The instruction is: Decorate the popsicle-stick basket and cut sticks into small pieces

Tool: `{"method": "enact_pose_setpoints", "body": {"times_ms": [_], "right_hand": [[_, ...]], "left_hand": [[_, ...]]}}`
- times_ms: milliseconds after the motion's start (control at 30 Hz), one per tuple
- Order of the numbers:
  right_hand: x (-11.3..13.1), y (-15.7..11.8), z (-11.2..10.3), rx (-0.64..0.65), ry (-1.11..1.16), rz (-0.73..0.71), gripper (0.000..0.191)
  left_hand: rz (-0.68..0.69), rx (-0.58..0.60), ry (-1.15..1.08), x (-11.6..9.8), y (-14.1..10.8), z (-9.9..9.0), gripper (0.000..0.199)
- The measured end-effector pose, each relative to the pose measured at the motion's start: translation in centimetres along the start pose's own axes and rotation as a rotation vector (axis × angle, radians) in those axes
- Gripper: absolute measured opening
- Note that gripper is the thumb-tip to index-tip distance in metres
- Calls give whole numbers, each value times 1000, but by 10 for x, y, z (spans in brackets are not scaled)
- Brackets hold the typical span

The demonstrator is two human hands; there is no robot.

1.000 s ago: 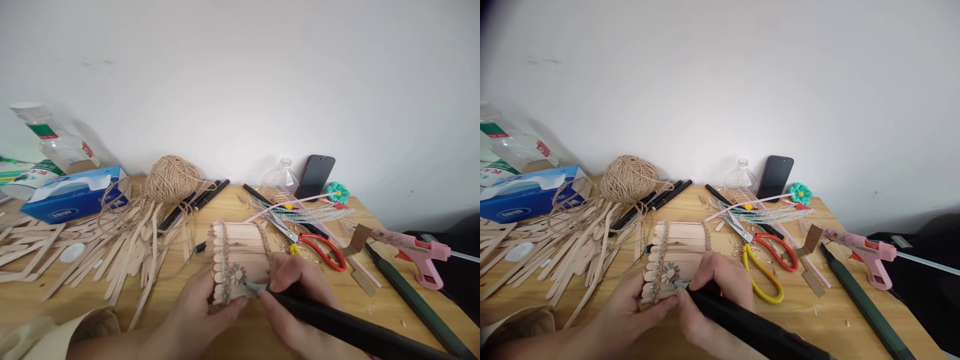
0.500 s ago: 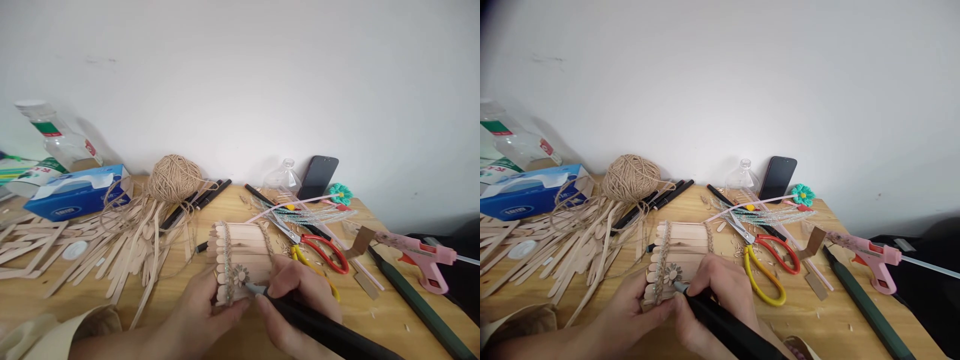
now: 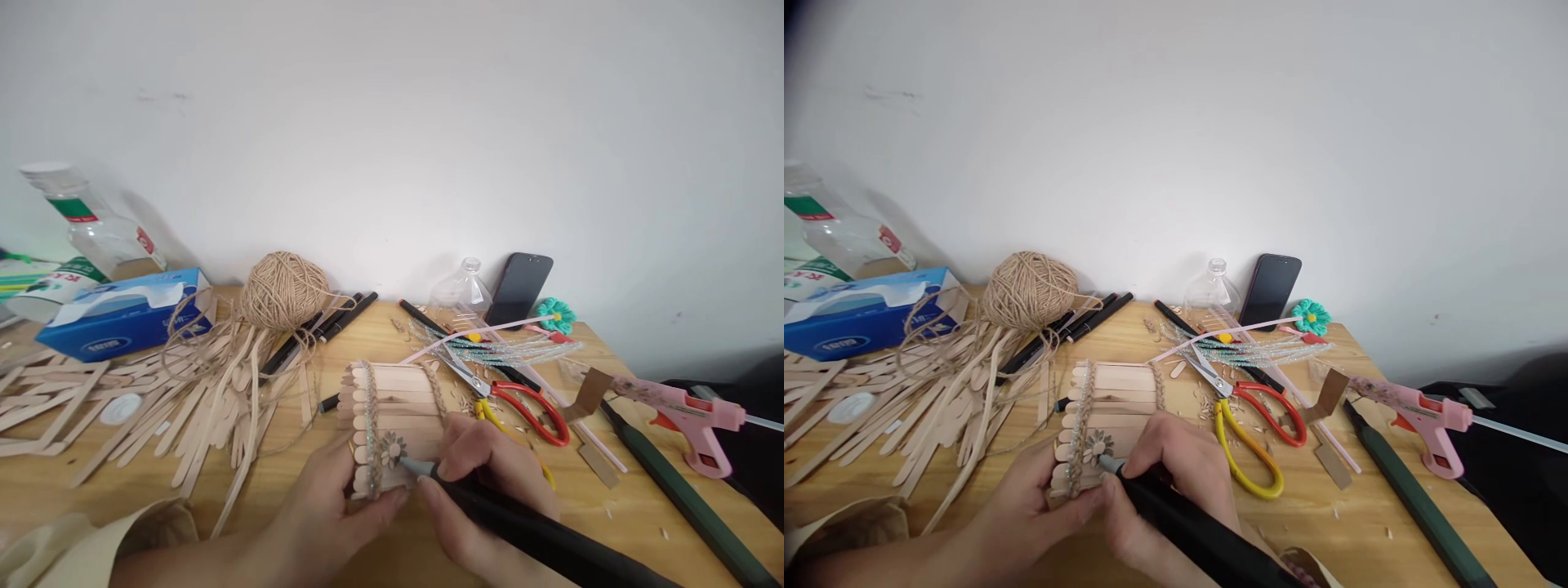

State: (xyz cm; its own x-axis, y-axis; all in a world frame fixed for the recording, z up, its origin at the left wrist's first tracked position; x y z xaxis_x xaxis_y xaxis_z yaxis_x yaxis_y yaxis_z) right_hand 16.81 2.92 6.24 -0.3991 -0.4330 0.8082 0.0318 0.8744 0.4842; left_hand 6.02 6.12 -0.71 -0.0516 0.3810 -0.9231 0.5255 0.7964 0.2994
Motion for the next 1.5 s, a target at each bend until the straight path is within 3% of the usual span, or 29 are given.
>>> {"method": "enact_pose_setpoints", "body": {"times_ms": [400,967,1500], "right_hand": [[3,2,0,16,-56,-8,27],[-24,-2,-2,60,30,219,21],[-23,-2,-4,38,-24,207,23]], "left_hand": [[23,-12,32,0,-2,0,24],[11,21,24,0,-2,2,24],[47,-14,72,-2,-3,-2,24]]}}
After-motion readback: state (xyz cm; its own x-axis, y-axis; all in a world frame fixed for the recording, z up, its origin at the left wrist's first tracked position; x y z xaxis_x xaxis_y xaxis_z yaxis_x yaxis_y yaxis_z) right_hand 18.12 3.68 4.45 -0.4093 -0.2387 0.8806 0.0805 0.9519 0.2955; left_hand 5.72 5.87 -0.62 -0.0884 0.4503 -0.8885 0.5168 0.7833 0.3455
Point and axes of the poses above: each hand's wrist, its own y-axis towards the middle knuckle, its own z-axis out of the palm, x = y × z, the point moved 9 cm from there along y, towards the middle knuckle, and after that the axes turned 7 degrees about z, right-handed, at the moved point
